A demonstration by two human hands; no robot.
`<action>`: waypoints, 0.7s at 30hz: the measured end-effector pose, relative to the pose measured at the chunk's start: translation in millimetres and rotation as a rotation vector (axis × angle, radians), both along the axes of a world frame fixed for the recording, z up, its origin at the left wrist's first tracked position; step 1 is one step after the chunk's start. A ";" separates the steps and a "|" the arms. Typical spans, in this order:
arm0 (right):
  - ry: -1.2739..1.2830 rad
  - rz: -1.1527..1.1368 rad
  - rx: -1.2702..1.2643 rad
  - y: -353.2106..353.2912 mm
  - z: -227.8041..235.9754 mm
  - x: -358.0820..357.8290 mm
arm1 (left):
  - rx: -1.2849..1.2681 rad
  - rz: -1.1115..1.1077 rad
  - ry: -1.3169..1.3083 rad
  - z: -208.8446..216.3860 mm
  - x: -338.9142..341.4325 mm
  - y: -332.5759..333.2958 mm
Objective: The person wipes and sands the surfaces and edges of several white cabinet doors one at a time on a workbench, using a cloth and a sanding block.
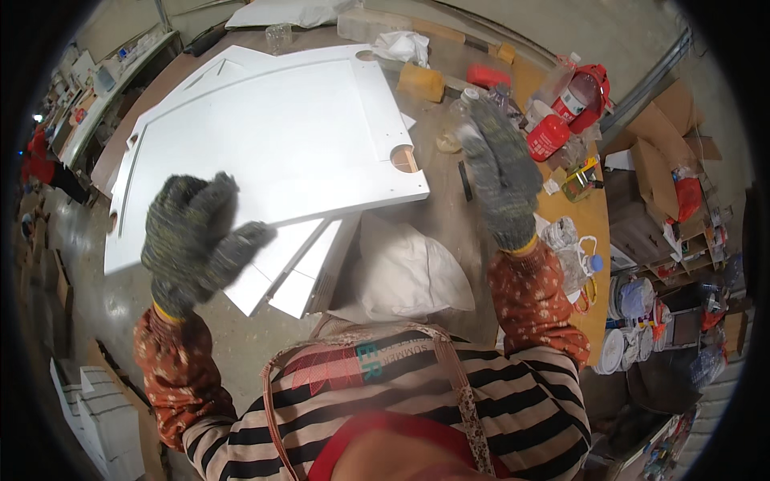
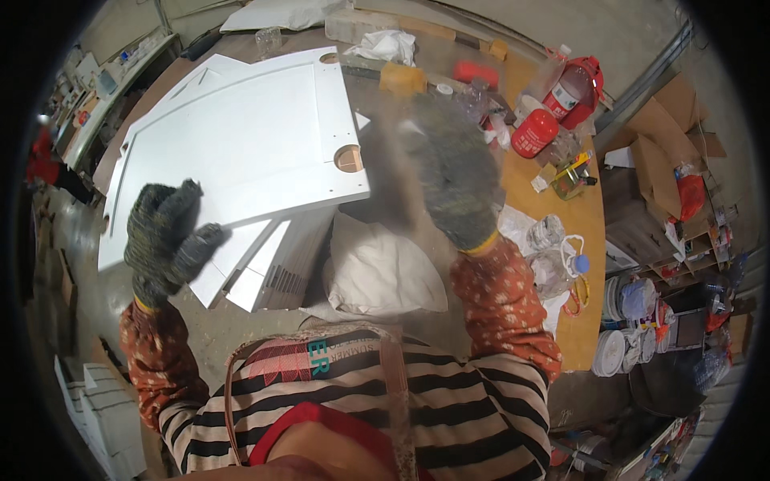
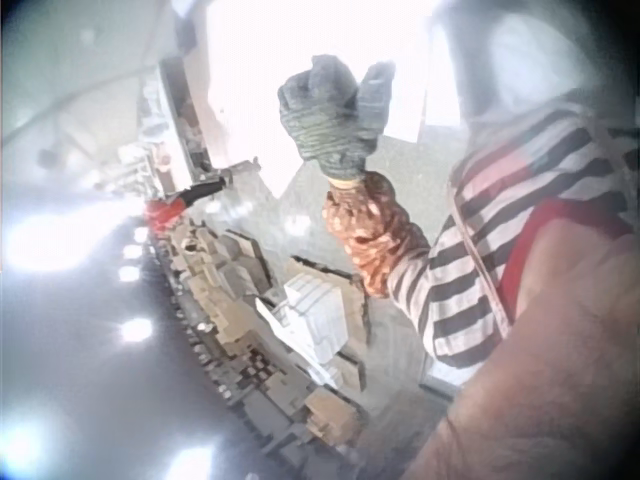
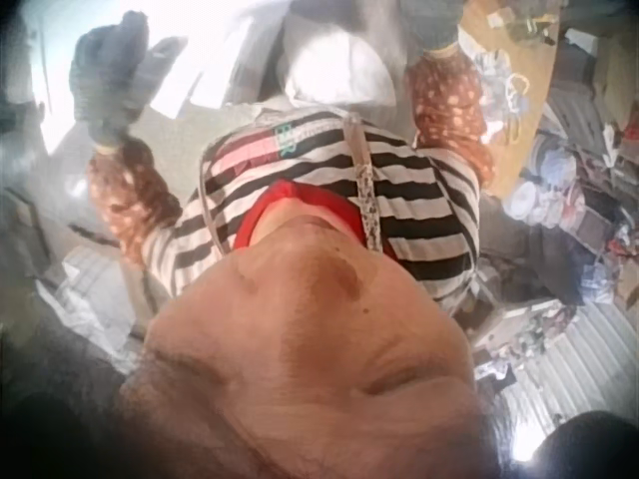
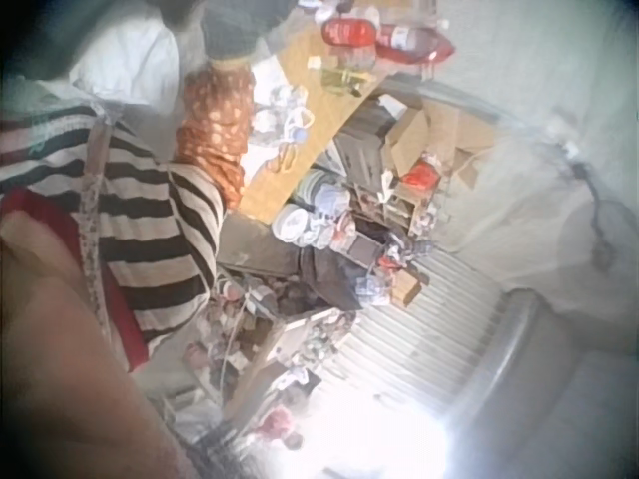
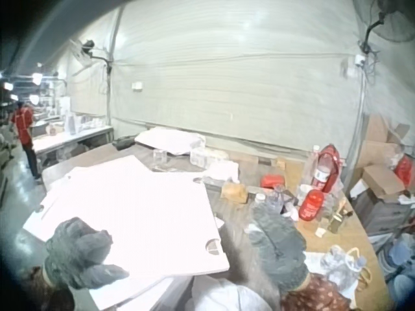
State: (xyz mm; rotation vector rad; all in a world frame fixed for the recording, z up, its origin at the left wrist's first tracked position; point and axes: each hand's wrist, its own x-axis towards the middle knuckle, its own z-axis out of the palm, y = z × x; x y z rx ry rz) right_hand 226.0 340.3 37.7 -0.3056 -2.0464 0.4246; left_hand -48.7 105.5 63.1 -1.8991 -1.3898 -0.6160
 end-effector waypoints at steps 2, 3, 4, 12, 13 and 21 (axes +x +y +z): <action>-0.076 0.013 0.095 -7.5 -4.9 -21.3 | -0.107 0.052 -0.165 -5.7 -20.6 -3.2; -0.133 0.040 0.152 -7.4 -3.9 -27.9 | -0.219 0.127 -0.254 0.6 -22.8 -4.9; -0.188 0.069 0.204 -9.1 -4.9 -32.8 | -0.273 0.092 -0.293 1.8 -26.0 -5.4; -0.753 0.170 0.579 -31.7 18.3 -61.2 | -0.452 -0.142 -0.316 16.2 32.3 16.9; -0.747 0.175 0.601 -26.6 21.0 -62.9 | -0.431 -0.161 -0.345 13.2 30.8 18.0; -0.408 -0.063 0.431 50.5 5.7 -98.4 | -0.399 -0.213 -0.389 9.9 30.3 19.6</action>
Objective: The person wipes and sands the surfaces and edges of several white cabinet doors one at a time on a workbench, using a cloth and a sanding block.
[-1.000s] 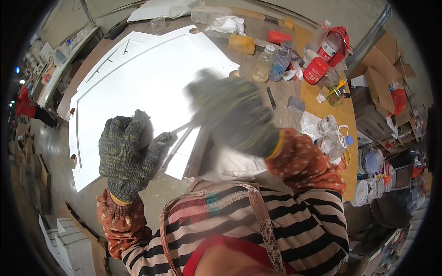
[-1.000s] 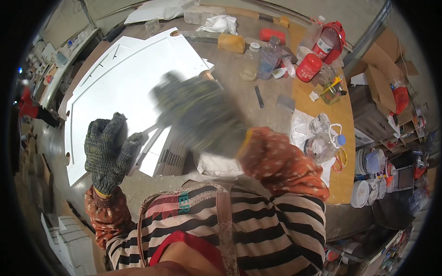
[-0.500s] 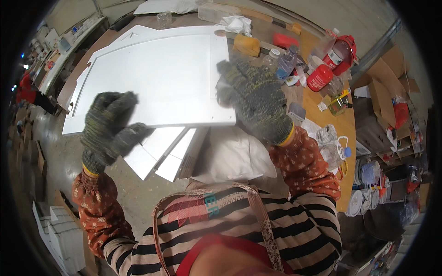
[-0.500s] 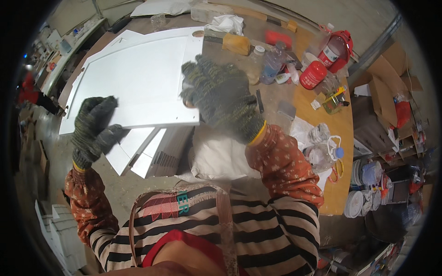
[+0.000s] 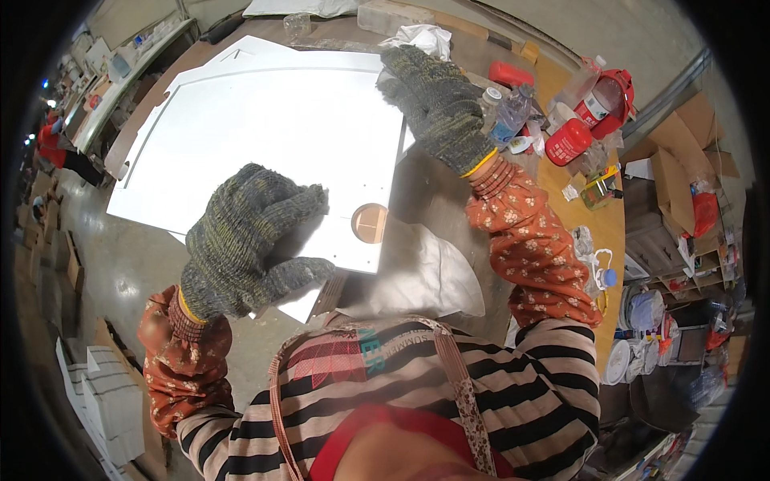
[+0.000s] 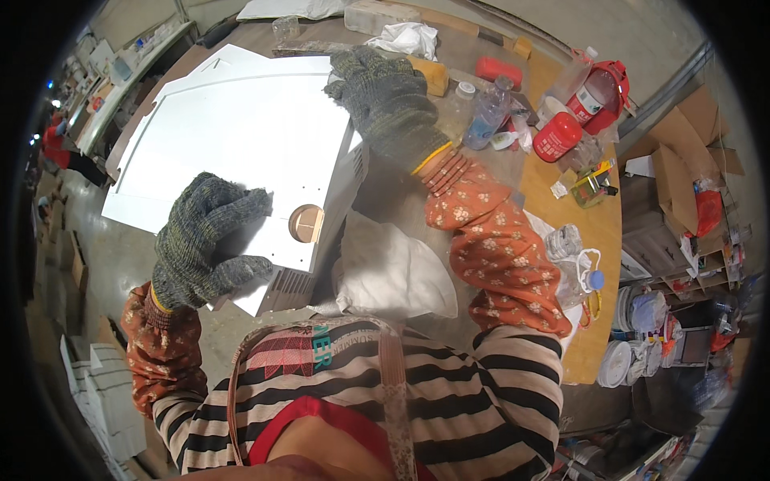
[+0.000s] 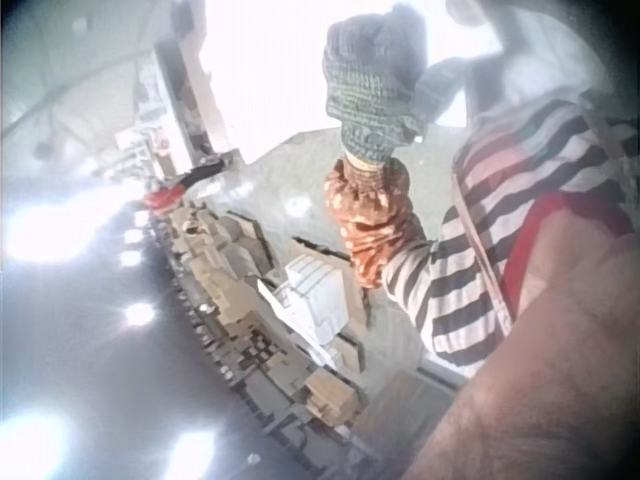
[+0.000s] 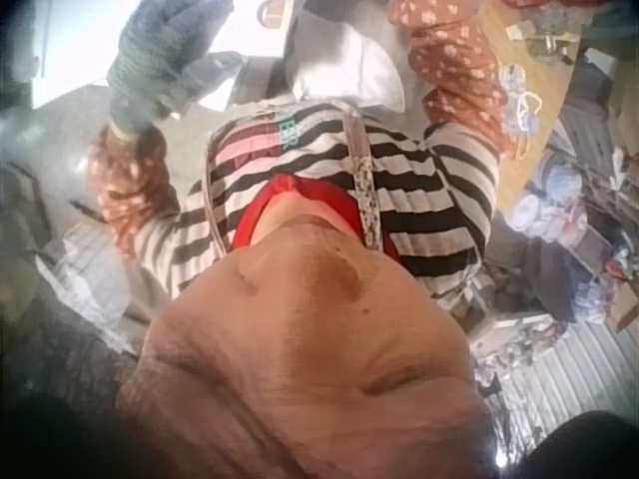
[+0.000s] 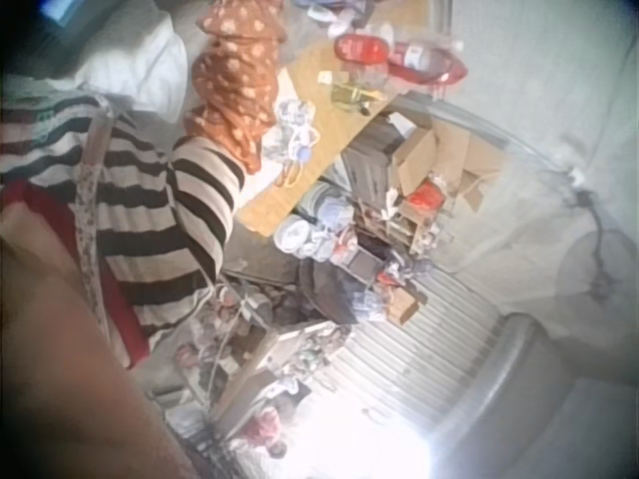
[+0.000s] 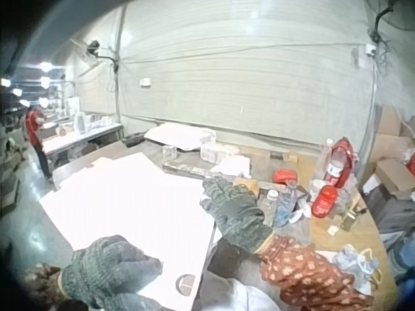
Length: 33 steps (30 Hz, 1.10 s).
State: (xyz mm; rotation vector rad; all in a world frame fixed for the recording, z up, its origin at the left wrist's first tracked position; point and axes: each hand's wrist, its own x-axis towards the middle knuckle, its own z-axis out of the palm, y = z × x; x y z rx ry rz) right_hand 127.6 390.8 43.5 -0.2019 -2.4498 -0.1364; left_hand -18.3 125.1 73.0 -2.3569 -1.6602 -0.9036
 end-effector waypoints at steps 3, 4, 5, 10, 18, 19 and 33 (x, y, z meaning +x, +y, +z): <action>0.021 -0.079 -0.296 -27.8 -1.9 0.7 | -0.014 0.016 -0.008 -1.9 3.4 -0.1; 0.010 -0.085 -0.390 -42.4 -3.2 6.7 | -0.024 0.029 -0.011 -1.4 3.4 -0.1; 0.055 -0.060 -0.227 -56.8 -10.4 18.4 | -0.030 0.026 0.002 0.2 2.8 1.5; 0.203 0.033 -0.184 -115.7 -28.3 56.0 | -0.043 0.019 0.092 2.9 4.5 -2.0; 0.136 -0.215 -0.131 -2.5 -30.6 -14.6 | -0.084 0.027 0.073 4.3 5.2 0.0; 0.147 -0.170 -0.050 -7.9 -36.5 -4.6 | -0.066 -0.003 0.061 4.6 6.0 2.4; 0.123 -0.256 -0.284 -46.1 -12.7 5.4 | -0.092 0.055 0.070 3.2 6.6 -2.6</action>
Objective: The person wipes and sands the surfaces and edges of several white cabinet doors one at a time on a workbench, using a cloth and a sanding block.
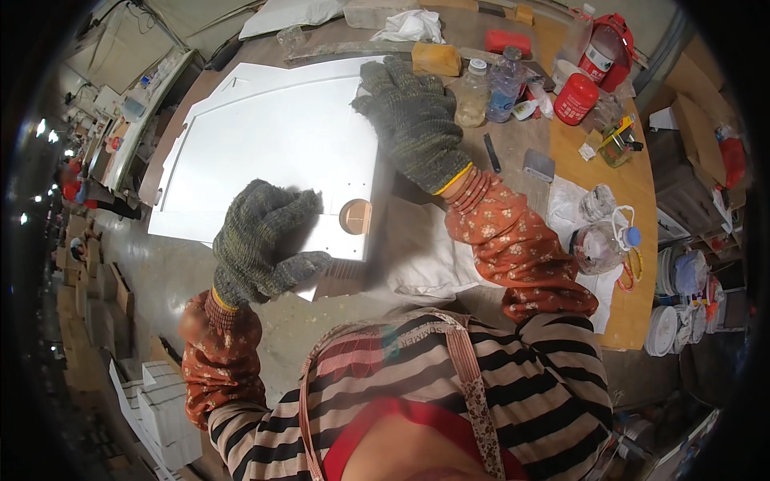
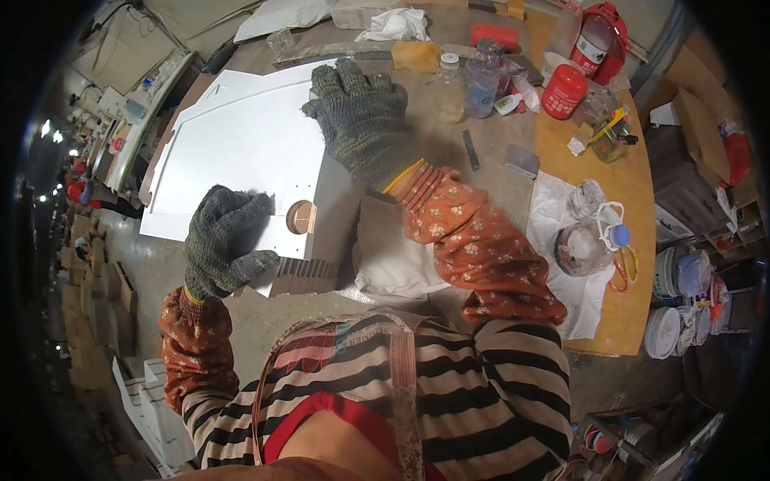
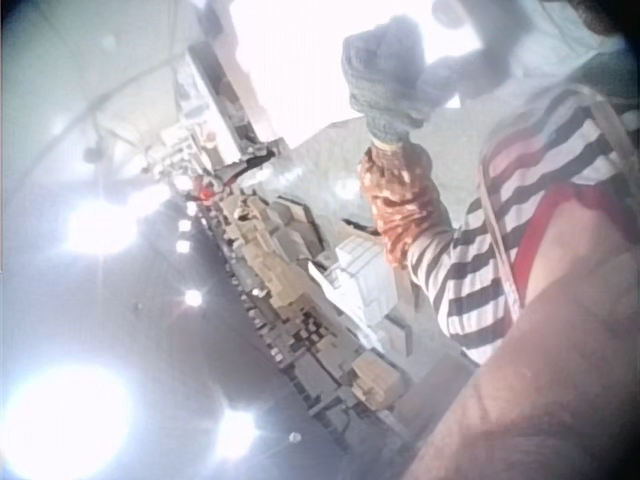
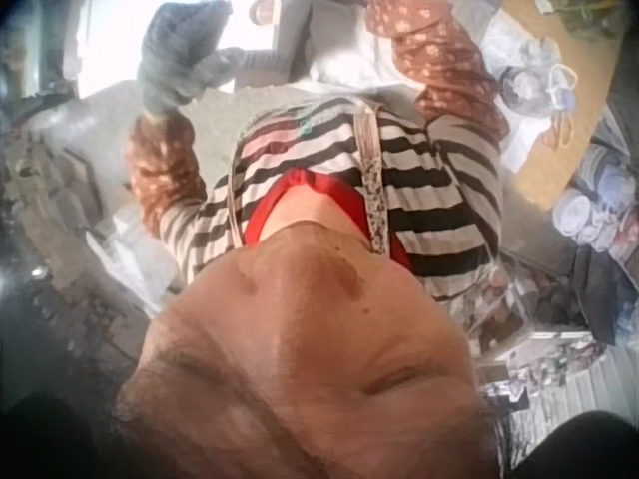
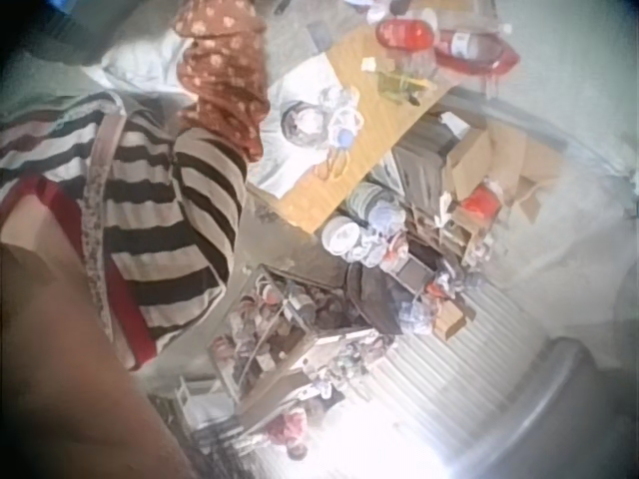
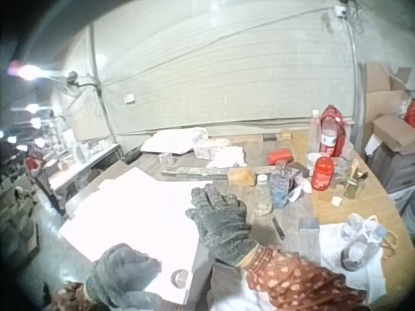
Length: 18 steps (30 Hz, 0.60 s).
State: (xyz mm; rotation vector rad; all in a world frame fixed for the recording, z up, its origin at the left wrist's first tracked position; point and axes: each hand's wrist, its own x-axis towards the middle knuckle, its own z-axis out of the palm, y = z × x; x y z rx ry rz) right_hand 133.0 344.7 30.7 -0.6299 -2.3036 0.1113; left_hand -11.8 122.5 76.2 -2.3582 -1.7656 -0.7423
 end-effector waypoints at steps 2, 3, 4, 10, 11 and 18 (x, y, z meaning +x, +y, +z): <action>0.061 0.072 0.206 -12.6 -16.0 6.0 | 0.027 0.036 0.019 1.1 2.4 -4.2; 0.094 0.114 0.246 -32.6 -17.6 18.8 | 0.044 0.008 0.040 1.9 2.4 -1.8; 0.127 0.171 0.285 -55.0 -20.4 29.1 | 0.065 0.000 0.061 2.6 2.5 -1.4; -0.048 0.221 0.194 -75.8 -14.6 41.1 | -0.026 0.114 -0.049 -4.4 3.5 -4.6; -0.009 0.191 0.207 -55.6 -6.3 32.7 | -0.033 0.111 -0.051 -2.3 5.8 -3.1; 0.011 0.183 0.150 -55.2 2.1 31.5 | 0.031 0.064 -0.012 -2.0 -0.6 -3.4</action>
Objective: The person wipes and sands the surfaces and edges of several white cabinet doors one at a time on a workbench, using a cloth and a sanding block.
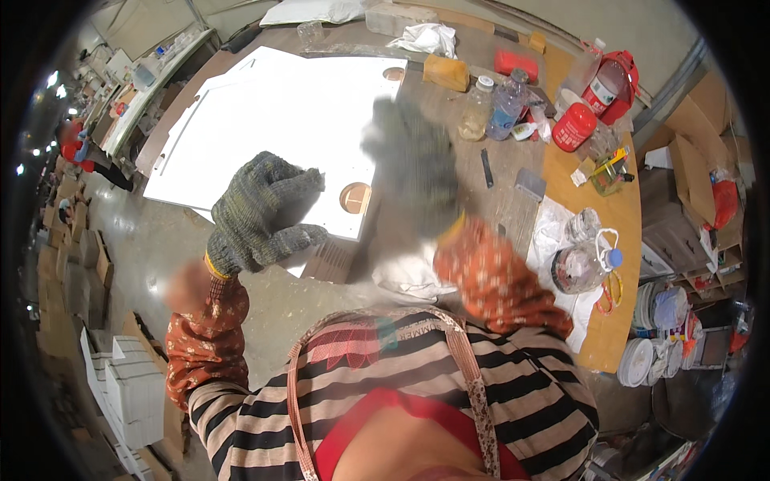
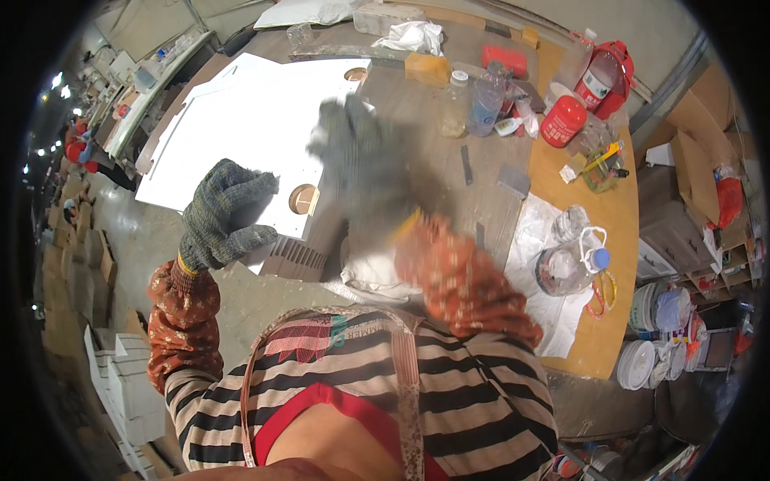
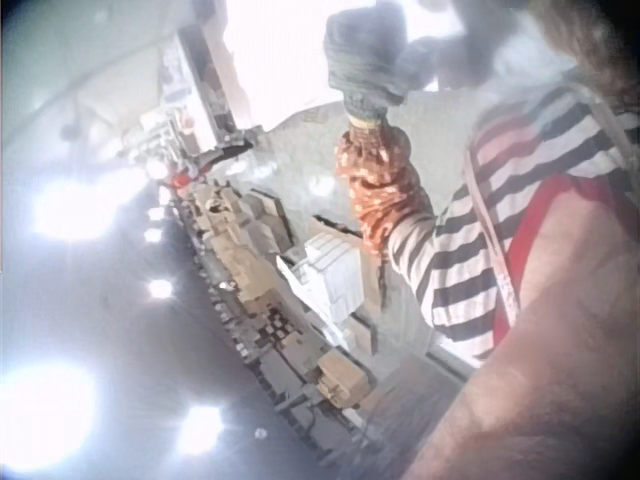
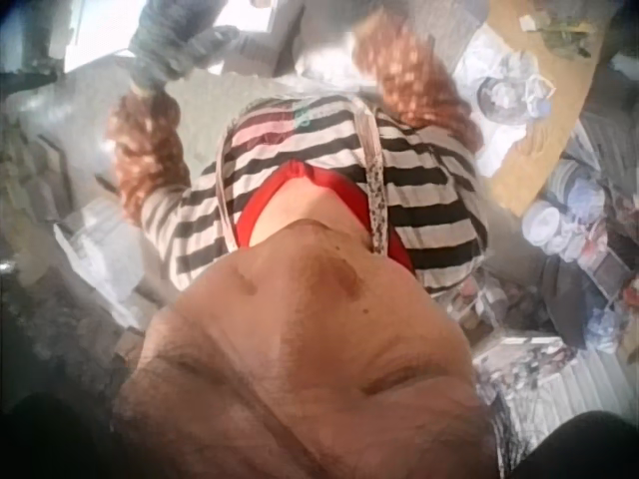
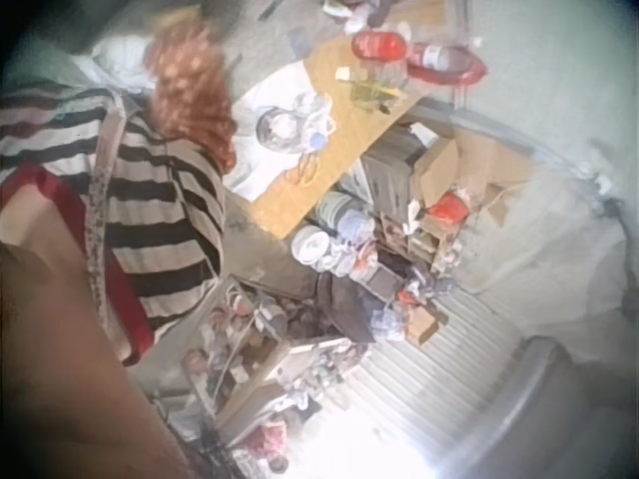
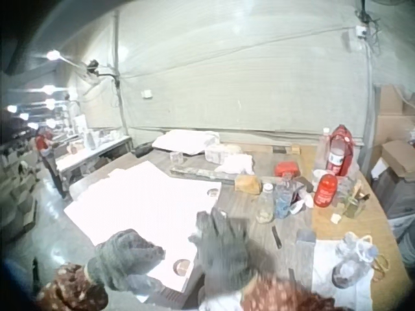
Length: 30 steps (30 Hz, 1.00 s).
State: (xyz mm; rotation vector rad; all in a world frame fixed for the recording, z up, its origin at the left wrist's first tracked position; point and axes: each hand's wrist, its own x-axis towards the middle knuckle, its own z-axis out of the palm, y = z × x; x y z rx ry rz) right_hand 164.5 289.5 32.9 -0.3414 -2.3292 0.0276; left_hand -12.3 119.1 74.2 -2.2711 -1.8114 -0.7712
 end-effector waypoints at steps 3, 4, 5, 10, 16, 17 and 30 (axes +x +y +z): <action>0.104 0.005 0.050 -31.6 -17.2 17.4 | -0.005 -0.024 0.032 -2.8 -0.2 -0.4; 0.138 0.034 0.085 -29.1 -21.0 18.7 | -0.014 -0.015 0.017 -3.0 -0.4 0.0; 0.170 0.065 0.126 -25.9 -23.2 19.1 | -0.023 -0.006 0.001 -3.0 -1.2 0.9; 0.097 0.031 0.128 22.9 -1.0 -4.9 | -0.008 -0.028 0.003 -4.3 -2.3 2.0; 0.168 -0.171 0.092 -18.6 -75.8 11.9 | 0.071 -0.027 0.004 -8.1 1.2 2.0; 0.379 0.134 -0.309 -16.9 -86.5 10.9 | 0.084 -0.051 0.004 -7.8 -0.9 4.7; -0.112 0.146 -0.095 -16.7 7.3 39.9 | 0.037 -0.031 -0.081 -3.5 2.7 3.8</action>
